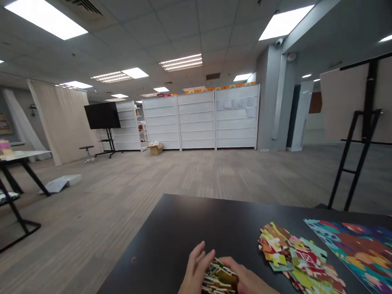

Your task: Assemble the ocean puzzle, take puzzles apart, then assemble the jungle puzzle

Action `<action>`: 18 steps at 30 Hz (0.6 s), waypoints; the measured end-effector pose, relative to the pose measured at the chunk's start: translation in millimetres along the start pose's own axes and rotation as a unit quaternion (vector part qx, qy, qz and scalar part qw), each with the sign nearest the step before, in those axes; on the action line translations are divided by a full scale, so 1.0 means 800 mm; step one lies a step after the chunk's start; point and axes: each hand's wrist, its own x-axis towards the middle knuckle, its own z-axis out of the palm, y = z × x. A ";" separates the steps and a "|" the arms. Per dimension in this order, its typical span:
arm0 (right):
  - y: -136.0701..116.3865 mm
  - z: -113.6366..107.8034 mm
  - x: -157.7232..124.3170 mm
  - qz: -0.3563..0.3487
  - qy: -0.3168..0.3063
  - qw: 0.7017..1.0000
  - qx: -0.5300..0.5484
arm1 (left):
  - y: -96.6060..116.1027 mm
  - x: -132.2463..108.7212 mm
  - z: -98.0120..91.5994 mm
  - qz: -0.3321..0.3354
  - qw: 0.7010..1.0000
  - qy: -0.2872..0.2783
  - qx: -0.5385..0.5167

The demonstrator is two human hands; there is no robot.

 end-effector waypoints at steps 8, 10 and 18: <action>0.009 -0.002 -0.010 0.019 -0.039 0.997 -0.056 | -0.007 0.004 0.009 0.026 0.996 -0.078 -0.042; 0.007 -0.007 -0.013 0.055 -0.007 0.997 -0.058 | 0.011 0.005 0.003 0.020 0.996 -0.077 -0.046; 0.001 -0.004 -0.053 0.175 0.024 0.964 -0.197 | 0.043 0.008 -0.020 -0.072 0.997 0.020 0.006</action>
